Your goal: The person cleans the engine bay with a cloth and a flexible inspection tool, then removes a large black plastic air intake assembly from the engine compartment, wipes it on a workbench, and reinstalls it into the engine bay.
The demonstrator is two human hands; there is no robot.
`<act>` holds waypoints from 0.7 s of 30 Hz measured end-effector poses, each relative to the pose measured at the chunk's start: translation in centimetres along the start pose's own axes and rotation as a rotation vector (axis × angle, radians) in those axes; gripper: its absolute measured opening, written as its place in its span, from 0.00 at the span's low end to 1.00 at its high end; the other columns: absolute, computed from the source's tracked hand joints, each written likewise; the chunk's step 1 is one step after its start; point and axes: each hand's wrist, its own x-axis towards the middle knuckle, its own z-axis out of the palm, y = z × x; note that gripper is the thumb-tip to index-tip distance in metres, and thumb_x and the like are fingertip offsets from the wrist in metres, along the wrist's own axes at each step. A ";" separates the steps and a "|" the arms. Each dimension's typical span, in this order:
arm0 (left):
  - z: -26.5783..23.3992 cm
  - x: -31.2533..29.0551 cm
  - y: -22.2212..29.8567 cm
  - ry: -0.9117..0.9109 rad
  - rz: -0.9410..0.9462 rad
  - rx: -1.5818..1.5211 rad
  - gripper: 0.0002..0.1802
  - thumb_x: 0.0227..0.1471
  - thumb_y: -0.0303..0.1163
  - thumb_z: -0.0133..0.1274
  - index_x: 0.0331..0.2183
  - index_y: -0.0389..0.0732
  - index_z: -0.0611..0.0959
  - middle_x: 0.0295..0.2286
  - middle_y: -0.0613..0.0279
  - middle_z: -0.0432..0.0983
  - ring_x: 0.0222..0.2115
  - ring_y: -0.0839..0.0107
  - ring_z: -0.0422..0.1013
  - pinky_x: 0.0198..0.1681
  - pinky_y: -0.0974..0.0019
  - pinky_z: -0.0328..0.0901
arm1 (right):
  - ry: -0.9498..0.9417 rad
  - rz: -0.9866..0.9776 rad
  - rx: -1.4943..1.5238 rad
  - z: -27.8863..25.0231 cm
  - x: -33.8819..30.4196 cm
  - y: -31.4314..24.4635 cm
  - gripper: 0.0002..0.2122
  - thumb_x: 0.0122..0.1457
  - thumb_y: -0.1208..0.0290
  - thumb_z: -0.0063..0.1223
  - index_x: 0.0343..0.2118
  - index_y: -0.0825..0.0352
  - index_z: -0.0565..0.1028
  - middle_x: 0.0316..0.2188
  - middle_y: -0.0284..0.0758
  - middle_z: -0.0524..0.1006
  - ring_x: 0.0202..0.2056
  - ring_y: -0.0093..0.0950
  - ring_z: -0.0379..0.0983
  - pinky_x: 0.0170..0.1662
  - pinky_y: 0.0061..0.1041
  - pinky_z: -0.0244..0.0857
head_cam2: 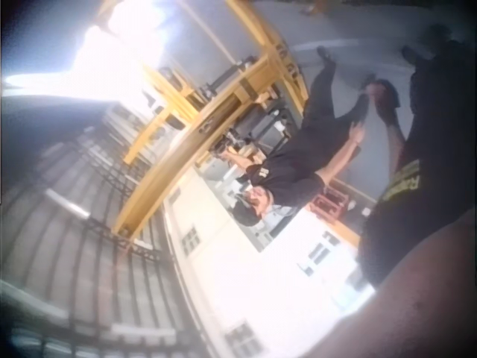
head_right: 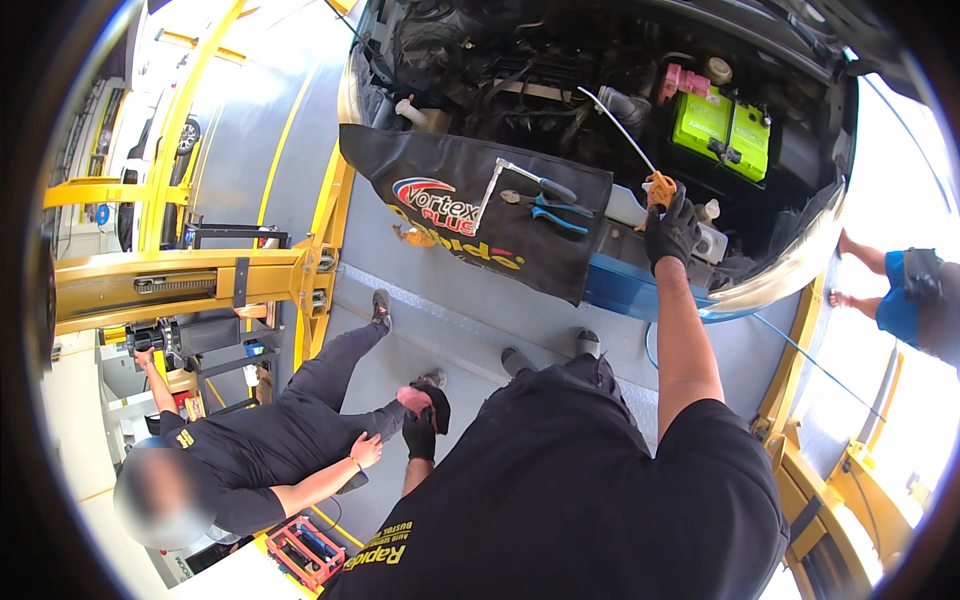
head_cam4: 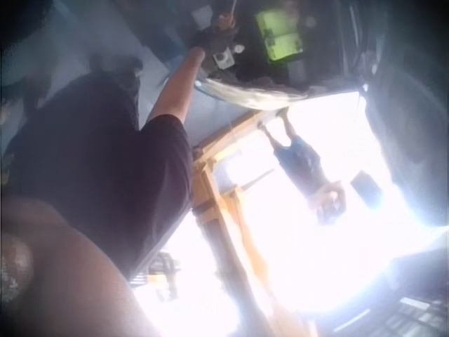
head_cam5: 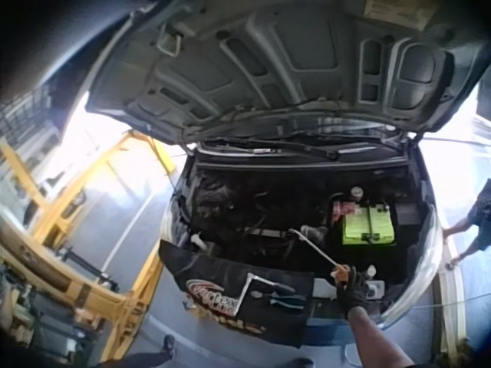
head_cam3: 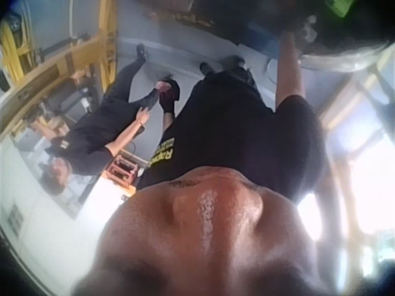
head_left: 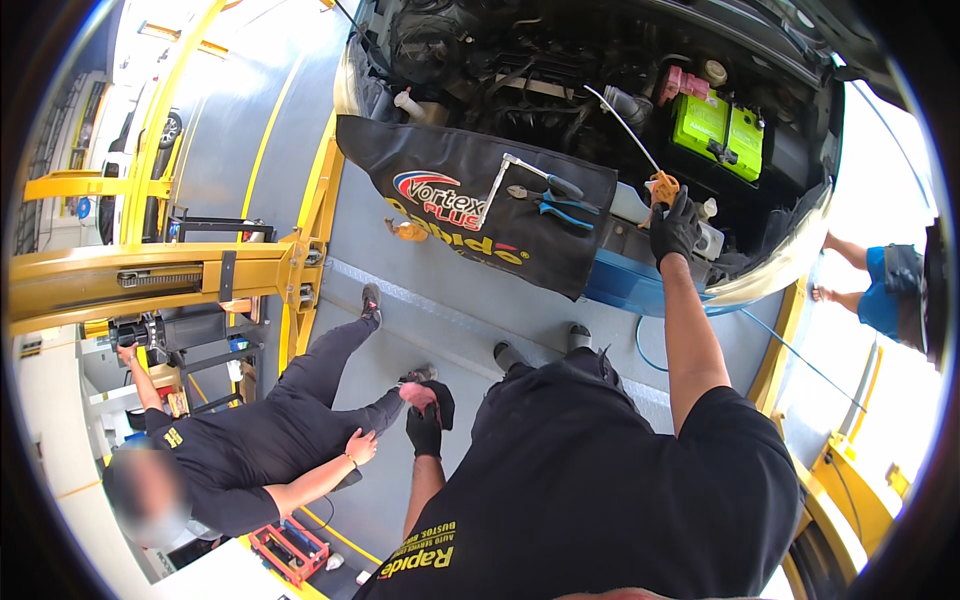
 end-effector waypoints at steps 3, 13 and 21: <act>-0.3 1.8 1.9 -0.019 0.086 -0.080 0.22 0.60 0.46 0.59 0.43 0.35 0.85 0.38 0.43 0.83 0.41 0.47 0.80 0.44 0.52 0.70 | -0.040 0.085 0.075 1.0 -0.4 2.6 0.31 0.66 0.57 0.55 0.70 0.61 0.61 0.61 0.50 0.72 0.60 0.51 0.70 0.60 0.49 0.66; 0.1 -0.4 -3.6 -0.113 -0.011 0.130 0.24 0.58 0.48 0.58 0.41 0.34 0.85 0.38 0.42 0.83 0.42 0.43 0.79 0.46 0.49 0.71 | 0.063 0.279 0.389 -1.0 1.1 7.1 0.24 0.69 0.63 0.52 0.64 0.64 0.65 0.58 0.51 0.75 0.57 0.53 0.73 0.58 0.47 0.68; 0.5 -1.8 -6.8 -0.146 -0.071 0.222 0.25 0.58 0.49 0.59 0.41 0.34 0.85 0.37 0.42 0.83 0.42 0.43 0.79 0.45 0.49 0.71 | 0.110 0.345 0.280 1.3 4.0 9.8 0.21 0.67 0.62 0.53 0.60 0.62 0.69 0.57 0.50 0.76 0.57 0.51 0.74 0.56 0.47 0.68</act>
